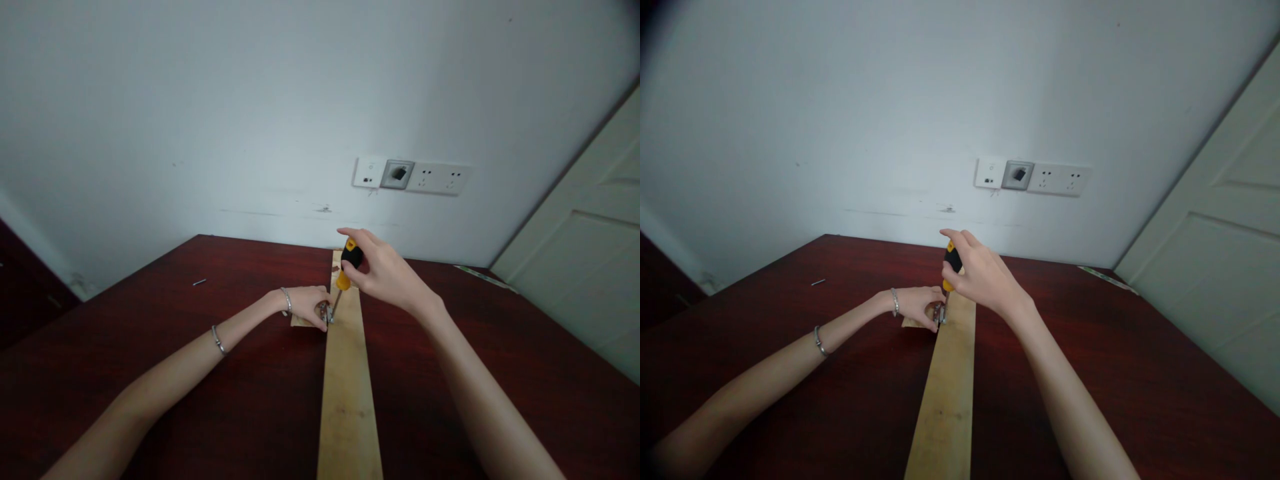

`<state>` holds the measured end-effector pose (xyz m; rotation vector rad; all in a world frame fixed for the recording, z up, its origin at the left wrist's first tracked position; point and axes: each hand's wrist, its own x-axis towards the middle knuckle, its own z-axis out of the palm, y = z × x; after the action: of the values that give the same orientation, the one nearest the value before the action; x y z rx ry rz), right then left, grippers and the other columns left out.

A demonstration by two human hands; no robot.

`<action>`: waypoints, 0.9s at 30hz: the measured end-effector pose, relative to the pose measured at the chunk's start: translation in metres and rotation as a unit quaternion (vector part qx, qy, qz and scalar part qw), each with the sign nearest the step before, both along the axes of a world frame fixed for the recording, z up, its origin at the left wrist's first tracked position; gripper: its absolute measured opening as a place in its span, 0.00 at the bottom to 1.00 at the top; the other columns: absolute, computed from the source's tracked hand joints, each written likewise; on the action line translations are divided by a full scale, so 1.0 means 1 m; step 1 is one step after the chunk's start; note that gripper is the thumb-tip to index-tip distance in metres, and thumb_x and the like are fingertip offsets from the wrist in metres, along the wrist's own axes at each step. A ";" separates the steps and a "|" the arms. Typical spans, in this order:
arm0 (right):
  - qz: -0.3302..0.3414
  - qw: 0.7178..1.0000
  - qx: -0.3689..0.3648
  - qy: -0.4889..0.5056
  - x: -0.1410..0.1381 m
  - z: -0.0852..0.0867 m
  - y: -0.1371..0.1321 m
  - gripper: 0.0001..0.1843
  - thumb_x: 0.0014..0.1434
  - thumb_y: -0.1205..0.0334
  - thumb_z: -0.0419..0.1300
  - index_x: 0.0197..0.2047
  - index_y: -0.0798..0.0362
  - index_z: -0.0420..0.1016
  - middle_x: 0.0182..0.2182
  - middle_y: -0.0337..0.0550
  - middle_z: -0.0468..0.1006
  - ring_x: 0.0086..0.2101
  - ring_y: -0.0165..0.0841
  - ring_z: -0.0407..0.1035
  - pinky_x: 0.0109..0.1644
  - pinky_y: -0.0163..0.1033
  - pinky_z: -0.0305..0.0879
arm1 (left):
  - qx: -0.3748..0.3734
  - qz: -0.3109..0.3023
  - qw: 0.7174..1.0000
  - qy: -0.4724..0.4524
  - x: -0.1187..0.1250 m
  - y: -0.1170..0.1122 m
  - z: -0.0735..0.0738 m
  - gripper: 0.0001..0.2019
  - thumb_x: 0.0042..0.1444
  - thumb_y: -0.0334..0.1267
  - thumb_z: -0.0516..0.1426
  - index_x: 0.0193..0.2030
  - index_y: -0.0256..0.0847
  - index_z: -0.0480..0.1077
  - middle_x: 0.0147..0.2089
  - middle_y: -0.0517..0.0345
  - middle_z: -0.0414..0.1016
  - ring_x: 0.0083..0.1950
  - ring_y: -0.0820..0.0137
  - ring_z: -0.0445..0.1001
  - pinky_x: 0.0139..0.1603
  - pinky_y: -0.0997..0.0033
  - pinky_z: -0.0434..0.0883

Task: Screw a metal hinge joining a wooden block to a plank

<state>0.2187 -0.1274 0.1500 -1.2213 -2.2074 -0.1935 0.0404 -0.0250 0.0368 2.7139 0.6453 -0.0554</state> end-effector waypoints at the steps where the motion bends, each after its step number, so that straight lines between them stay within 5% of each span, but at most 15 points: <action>1: -0.007 1.000 0.002 -0.004 0.000 0.000 0.000 0.26 0.58 0.61 0.54 0.60 0.53 0.59 0.47 0.50 0.72 0.37 0.37 0.70 0.42 0.42 0.66 | 0.000 0.000 1.000 0.000 0.000 0.000 0.000 0.29 0.45 0.52 0.65 0.52 0.40 0.69 0.47 0.52 0.68 0.43 0.64 0.70 0.46 0.68 0.67; 5: -0.021 1.000 0.002 0.004 -0.001 -0.001 0.000 0.20 0.60 0.56 0.54 0.55 0.52 0.65 0.45 0.50 0.73 0.34 0.37 0.70 0.38 0.42 0.66 | 0.004 0.005 1.000 0.006 0.000 -0.001 0.001 0.28 0.45 0.52 0.65 0.51 0.41 0.69 0.47 0.52 0.67 0.43 0.65 0.70 0.46 0.69 0.67; 10: 0.015 1.000 -0.010 0.001 -0.001 0.000 -0.001 0.26 0.57 0.64 0.54 0.60 0.54 0.58 0.48 0.51 0.71 0.38 0.37 0.69 0.43 0.43 0.66 | 0.002 -0.002 1.000 0.007 0.000 -0.001 0.002 0.28 0.45 0.51 0.65 0.51 0.39 0.69 0.47 0.51 0.67 0.43 0.64 0.71 0.47 0.69 0.67; 15: -0.028 1.000 0.009 -0.012 -0.001 -0.001 0.000 0.20 0.60 0.56 0.53 0.55 0.52 0.66 0.45 0.50 0.71 0.32 0.36 0.68 0.39 0.43 0.66 | 0.001 -0.006 1.000 -0.005 0.001 0.000 0.001 0.28 0.45 0.51 0.65 0.51 0.41 0.69 0.49 0.52 0.67 0.45 0.64 0.70 0.47 0.69 0.67; 21: 0.011 1.000 0.005 0.001 0.001 -0.001 0.001 0.29 0.56 0.65 0.54 0.61 0.54 0.57 0.47 0.51 0.71 0.41 0.40 0.69 0.45 0.45 0.66 | 0.000 0.004 1.000 0.009 0.002 -0.003 0.004 0.27 0.45 0.49 0.66 0.50 0.39 0.70 0.48 0.51 0.68 0.45 0.64 0.71 0.47 0.70 0.67; 27: -0.011 1.000 -0.005 0.008 0.001 -0.001 0.002 0.22 0.61 0.58 0.53 0.57 0.52 0.64 0.44 0.50 0.72 0.35 0.37 0.70 0.41 0.42 0.66 | 0.005 0.015 1.000 0.012 0.001 -0.004 0.004 0.28 0.44 0.50 0.66 0.51 0.39 0.70 0.48 0.51 0.68 0.43 0.64 0.71 0.45 0.70 0.67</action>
<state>0.2200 -0.1259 0.1493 -1.2479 -2.1843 -0.1820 0.0417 -0.0287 0.0405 2.7161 0.6959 -0.0764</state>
